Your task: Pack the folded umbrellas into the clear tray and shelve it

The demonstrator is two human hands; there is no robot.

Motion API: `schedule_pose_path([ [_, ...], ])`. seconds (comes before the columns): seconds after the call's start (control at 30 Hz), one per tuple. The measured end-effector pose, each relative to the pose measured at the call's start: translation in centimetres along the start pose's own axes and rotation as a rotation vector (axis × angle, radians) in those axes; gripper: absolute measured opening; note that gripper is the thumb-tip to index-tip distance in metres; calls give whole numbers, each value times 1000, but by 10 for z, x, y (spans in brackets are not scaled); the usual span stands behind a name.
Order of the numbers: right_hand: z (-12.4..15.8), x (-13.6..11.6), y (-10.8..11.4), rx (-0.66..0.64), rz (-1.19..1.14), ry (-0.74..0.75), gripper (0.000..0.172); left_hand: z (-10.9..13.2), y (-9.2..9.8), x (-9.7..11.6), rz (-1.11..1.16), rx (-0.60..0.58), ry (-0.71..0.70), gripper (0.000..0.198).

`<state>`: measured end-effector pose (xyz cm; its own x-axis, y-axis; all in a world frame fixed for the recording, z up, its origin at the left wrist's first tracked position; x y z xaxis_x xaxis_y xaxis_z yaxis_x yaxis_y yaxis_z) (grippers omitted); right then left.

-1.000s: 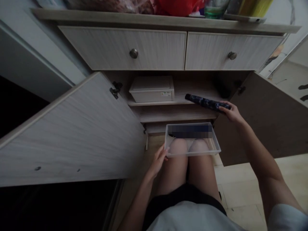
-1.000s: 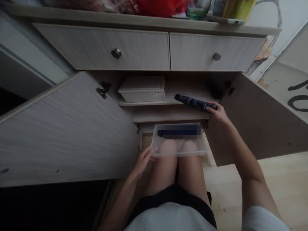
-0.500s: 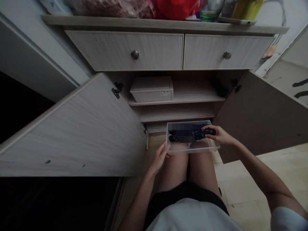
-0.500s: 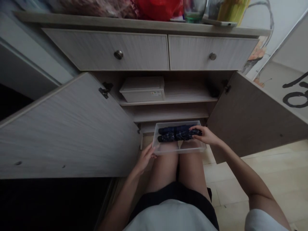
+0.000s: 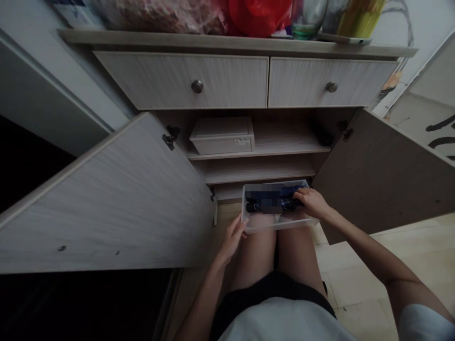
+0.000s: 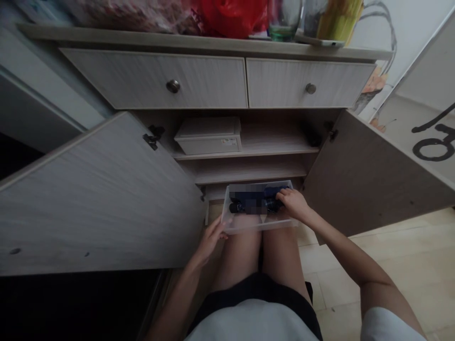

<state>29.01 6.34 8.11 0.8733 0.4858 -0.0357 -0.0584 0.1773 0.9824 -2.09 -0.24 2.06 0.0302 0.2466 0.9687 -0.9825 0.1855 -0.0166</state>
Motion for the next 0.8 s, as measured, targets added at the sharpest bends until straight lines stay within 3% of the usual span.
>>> schedule_pose_path([
  [0.1, -2, 3, 7, -17, -18, 24, 28, -1, 0, 0, -3, 11, 15, 78],
  [0.2, -11, 25, 27, -29, -188, 47, 32, -2, 0, -1, -3, 17, 27, 81],
  [0.27, -25, 54, 45, 79, -255, -106, 30, -2, 0, -1, -6, 16, 29, 81],
  [0.33, -45, 92, 62, 245, -219, -362, 33, -2, 0, -2, -17, 22, 27, 81],
  [0.4, -69, 131, 72, 317, -169, -563, 41, -2, 1, -3, -30, 25, 30, 83],
  [0.5, -102, 182, 77, 277, -155, -728, 51, -3, 3, -4, -37, 18, 38, 88],
  [0.6, -127, 217, 74, 220, -205, -843, 56, -3, 4, -6, -21, 15, 54, 92],
  [0.8, -159, 247, 64, 115, -280, -935, 60, -1, 6, -11, 15, 48, 75, 93],
])
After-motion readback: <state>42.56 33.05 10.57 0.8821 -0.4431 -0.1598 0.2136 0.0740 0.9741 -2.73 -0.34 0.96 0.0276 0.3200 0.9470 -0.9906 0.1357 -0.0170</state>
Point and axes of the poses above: each hand's wrist, its own z-axis away from the middle knuckle, its own y-axis out of the back of the hand, x = y × z, the point moved 1 cm from there along -z, towards the middle knuckle, and after that the axes turned 9 degrees about -x, right-handed, at the moved point
